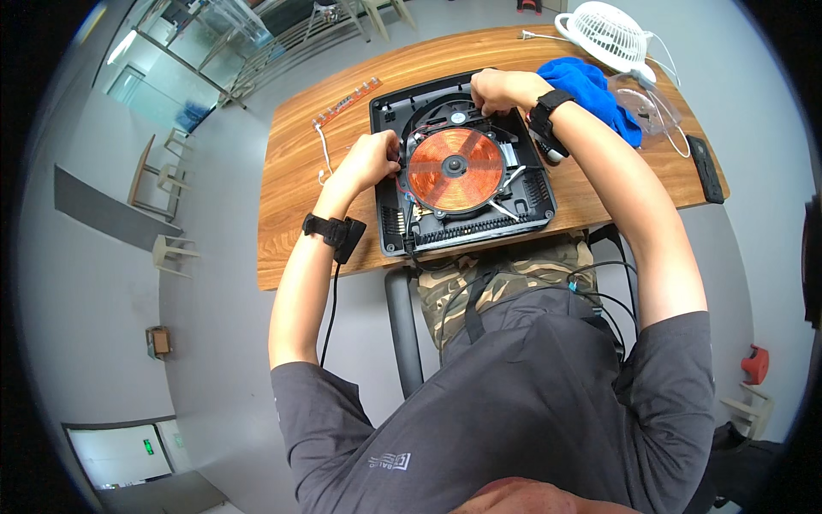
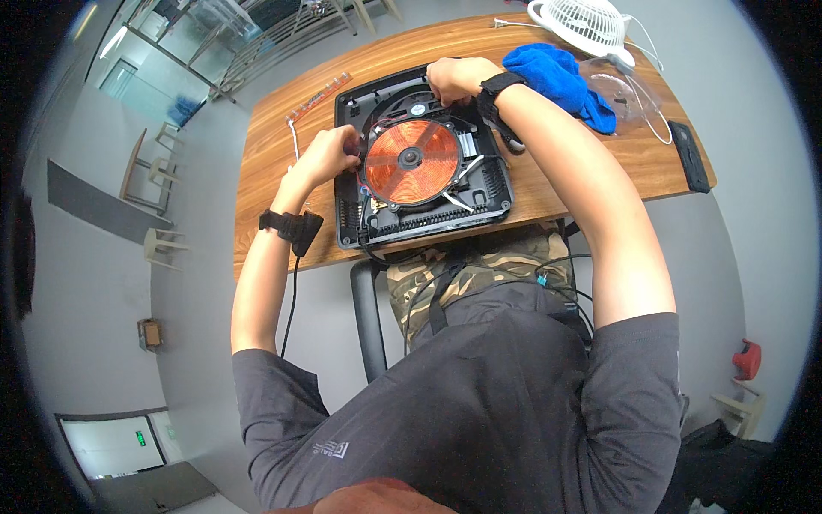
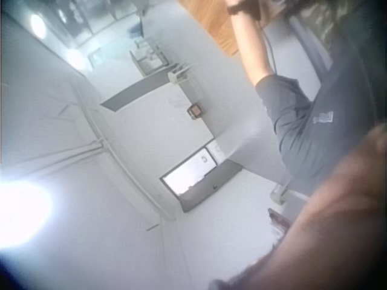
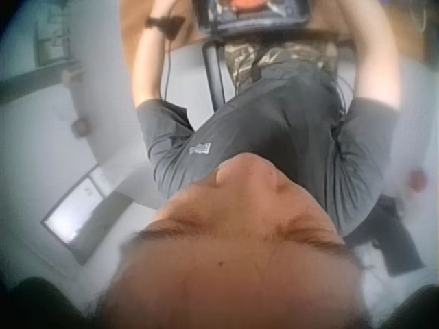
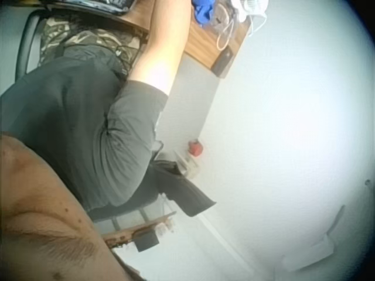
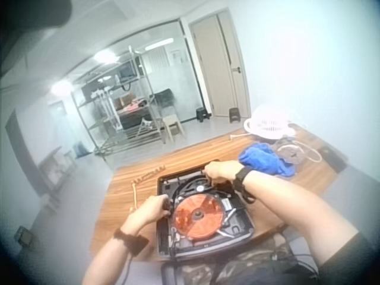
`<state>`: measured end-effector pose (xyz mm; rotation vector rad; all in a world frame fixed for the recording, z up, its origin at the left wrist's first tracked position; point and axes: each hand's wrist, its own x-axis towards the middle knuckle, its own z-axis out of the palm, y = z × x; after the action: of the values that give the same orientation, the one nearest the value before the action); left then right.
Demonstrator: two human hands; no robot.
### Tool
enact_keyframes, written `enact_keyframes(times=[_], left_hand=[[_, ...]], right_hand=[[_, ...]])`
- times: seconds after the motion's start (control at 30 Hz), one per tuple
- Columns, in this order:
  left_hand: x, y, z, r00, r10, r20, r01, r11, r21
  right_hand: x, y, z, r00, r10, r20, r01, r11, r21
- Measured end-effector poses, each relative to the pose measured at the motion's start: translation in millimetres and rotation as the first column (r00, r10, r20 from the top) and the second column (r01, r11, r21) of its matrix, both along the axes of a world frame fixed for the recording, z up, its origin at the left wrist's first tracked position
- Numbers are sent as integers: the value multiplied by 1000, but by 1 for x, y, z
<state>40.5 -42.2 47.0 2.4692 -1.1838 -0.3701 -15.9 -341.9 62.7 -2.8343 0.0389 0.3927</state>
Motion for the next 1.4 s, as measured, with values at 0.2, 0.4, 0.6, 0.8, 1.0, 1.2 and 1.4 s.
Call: enact_keyframes(times=[0.2, 0.4, 0.6, 0.8, 1.0, 1.2, 1.4], left_hand=[[9, 0, -11, 998, -29, 53, 26, 998, 63], [7, 2, -4, 985, -109, 136, 87, 983, 162], [-13, 15, 14, 979, -126, 159, 120, 992, 46], [-35, 23, 24, 965, -261, 18, 261, 965, -26], [-42, 28, 19, 964, -265, 30, 265, 964, 10], [-48, 28, 15, 959, -284, 4, 284, 959, -6], [-45, 31, 20, 935, -330, -130, 326, 944, -47]], right_hand=[[-2, -2, 0, 1000, -11, 4, 11, 1000, 28], [1, -2, -1, 1000, 3, 2, -3, 1000, 21], [1, -5, 0, 1000, 5, -11, -4, 999, 34], [-3, -3, 1, 1000, -26, -1, 26, 999, 47], [-3, -2, 1, 1000, 5, 14, -6, 999, 49], [0, -6, -3, 1000, -24, -5, 24, 998, 57], [-2, -5, 0, 1000, 2, -2, -2, 998, 55]])
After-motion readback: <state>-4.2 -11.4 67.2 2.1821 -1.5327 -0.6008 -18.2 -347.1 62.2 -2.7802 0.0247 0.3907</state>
